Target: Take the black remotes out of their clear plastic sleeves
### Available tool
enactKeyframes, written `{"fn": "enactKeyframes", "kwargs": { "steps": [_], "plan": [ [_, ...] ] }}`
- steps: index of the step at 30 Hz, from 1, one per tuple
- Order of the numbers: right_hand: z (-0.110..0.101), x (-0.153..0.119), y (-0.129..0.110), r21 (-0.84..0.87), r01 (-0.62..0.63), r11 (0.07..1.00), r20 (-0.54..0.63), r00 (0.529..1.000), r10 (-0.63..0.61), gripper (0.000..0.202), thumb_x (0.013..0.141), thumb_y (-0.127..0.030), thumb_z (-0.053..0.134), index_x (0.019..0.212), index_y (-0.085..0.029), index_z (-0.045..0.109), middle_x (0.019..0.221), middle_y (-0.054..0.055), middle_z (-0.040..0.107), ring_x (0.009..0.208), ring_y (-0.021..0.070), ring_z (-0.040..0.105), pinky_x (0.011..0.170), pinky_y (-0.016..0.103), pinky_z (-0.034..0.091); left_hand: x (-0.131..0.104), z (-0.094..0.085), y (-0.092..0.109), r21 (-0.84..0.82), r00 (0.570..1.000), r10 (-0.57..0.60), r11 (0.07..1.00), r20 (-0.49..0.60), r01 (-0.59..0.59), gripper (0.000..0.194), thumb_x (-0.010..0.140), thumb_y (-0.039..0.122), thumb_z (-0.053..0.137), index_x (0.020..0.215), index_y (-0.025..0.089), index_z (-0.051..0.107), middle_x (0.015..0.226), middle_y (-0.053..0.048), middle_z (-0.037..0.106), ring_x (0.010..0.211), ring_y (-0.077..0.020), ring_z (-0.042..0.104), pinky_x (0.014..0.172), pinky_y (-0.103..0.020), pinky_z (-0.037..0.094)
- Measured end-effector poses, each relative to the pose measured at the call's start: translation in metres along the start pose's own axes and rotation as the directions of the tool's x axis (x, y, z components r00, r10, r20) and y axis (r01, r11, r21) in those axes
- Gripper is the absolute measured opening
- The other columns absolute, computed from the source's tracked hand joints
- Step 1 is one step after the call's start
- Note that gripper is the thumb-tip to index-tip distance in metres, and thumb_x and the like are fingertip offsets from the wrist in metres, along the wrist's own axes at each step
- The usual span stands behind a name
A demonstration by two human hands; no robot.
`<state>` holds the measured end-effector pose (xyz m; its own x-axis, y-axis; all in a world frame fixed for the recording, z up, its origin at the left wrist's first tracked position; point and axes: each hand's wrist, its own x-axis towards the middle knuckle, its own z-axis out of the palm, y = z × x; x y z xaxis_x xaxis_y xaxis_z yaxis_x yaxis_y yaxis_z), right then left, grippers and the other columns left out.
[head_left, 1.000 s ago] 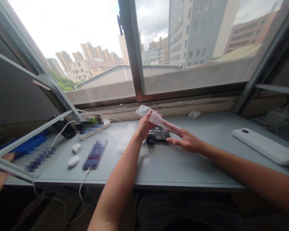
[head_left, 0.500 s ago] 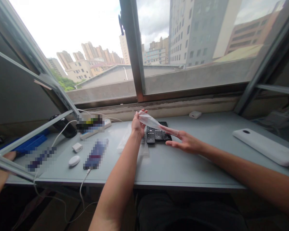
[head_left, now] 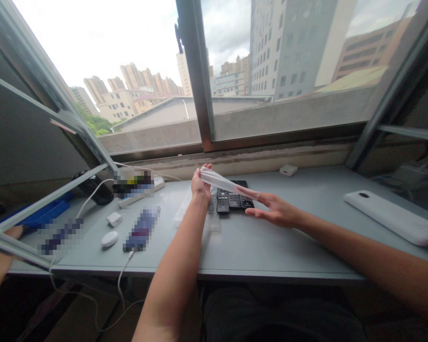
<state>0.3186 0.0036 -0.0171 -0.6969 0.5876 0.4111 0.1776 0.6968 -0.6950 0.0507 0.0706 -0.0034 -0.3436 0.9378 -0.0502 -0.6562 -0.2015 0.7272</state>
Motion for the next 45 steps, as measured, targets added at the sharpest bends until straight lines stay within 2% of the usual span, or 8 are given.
{"fn": "enactKeyframes", "kwargs": {
  "steps": [8,13,18,21,25,30,35,45],
  "plan": [
    [0.0,-0.001,0.001,0.034,-0.021,0.999,0.012,1.0,0.021,0.074,0.102,-0.051,0.074,0.17,-0.035,0.049,0.168,0.003,0.056,0.152,0.039,0.057,0.128,0.054,0.042,0.001,-0.001,0.007,-0.039,0.983,0.015,0.999,-0.182,-0.023,0.039,0.109,0.032,0.045,0.128,0.016,0.075,0.119,-0.009,0.082,0.095,-0.0142,0.075,0.082,-0.021,0.055],
    [0.001,0.0,-0.002,0.132,-0.072,0.989,0.013,0.997,0.071,0.072,0.103,-0.053,0.073,0.169,-0.035,0.051,0.167,0.003,0.056,0.154,0.0391,0.055,0.129,0.056,0.041,0.0,-0.003,0.007,0.004,0.978,-0.007,1.0,-0.209,0.008,0.036,0.11,0.036,0.046,0.12,0.018,0.075,0.116,-0.007,0.081,0.093,-0.0136,0.074,0.076,-0.021,0.052],
    [0.003,0.002,0.001,0.395,-0.118,0.911,-0.046,0.988,0.148,0.07,0.101,-0.056,0.075,0.166,-0.037,0.054,0.163,0.005,0.061,0.152,0.0385,0.057,0.128,0.06,0.043,-0.012,0.004,0.008,0.058,0.997,0.009,0.998,0.072,-0.013,0.042,0.096,0.056,0.073,0.121,0.022,0.074,0.124,-0.008,0.079,0.111,-0.0199,0.073,0.087,-0.026,0.054],
    [0.003,0.003,0.007,0.502,-0.113,0.858,-0.099,0.977,0.187,0.067,0.101,-0.056,0.076,0.163,-0.039,0.058,0.158,0.005,0.066,0.153,0.0372,0.056,0.13,0.062,0.04,-0.023,0.011,0.006,0.11,0.954,-0.076,0.993,0.288,0.046,0.044,0.091,0.053,0.081,0.12,0.021,0.075,0.132,-0.011,0.077,0.122,-0.0248,0.07,0.094,-0.031,0.055],
    [0.005,0.005,0.009,0.617,-0.089,0.782,-0.109,0.974,0.196,0.064,0.099,-0.059,0.077,0.158,-0.039,0.064,0.157,0.006,0.067,0.154,0.0375,0.055,0.129,0.063,0.041,-0.032,0.014,0.001,0.193,0.909,-0.168,0.976,0.382,0.1,0.042,0.082,0.042,0.09,0.114,0.02,0.078,0.128,-0.012,0.077,0.119,-0.0258,0.071,0.092,-0.031,0.054],
    [0.006,0.007,0.004,0.659,-0.103,0.745,-0.105,0.968,0.227,0.063,0.098,-0.059,0.078,0.155,-0.035,0.067,0.155,0.009,0.069,0.152,0.0381,0.058,0.13,0.064,0.038,-0.025,0.01,-0.004,0.168,0.921,-0.14,0.982,0.363,0.083,0.041,0.072,0.037,0.096,0.104,0.018,0.079,0.108,-0.008,0.078,0.099,-0.0201,0.072,0.079,-0.025,0.052],
    [0.006,0.007,0.006,0.668,-0.091,0.739,-0.122,0.966,0.23,0.055,0.099,-0.056,0.079,0.149,-0.033,0.072,0.153,0.01,0.07,0.148,0.038,0.061,0.129,0.064,0.04,-0.017,0.008,-0.002,0.112,0.965,-0.115,0.99,0.234,0.091,0.033,0.076,0.032,0.092,0.103,0.018,0.08,0.108,-0.008,0.079,0.093,-0.0179,0.072,0.076,-0.025,0.052],
    [0.01,0.004,0.005,0.432,-0.085,0.898,-0.21,0.959,0.192,0.052,0.1,-0.054,0.077,0.146,-0.031,0.073,0.149,0.009,0.073,0.14,0.0367,0.068,0.121,0.059,0.053,-0.017,0.011,0.002,0.015,0.99,-0.086,0.996,0.108,0.085,0.033,0.082,0.027,0.087,0.113,0.018,0.077,0.116,-0.01,0.08,0.093,-0.018,0.073,0.081,-0.026,0.056]
  ]
}}
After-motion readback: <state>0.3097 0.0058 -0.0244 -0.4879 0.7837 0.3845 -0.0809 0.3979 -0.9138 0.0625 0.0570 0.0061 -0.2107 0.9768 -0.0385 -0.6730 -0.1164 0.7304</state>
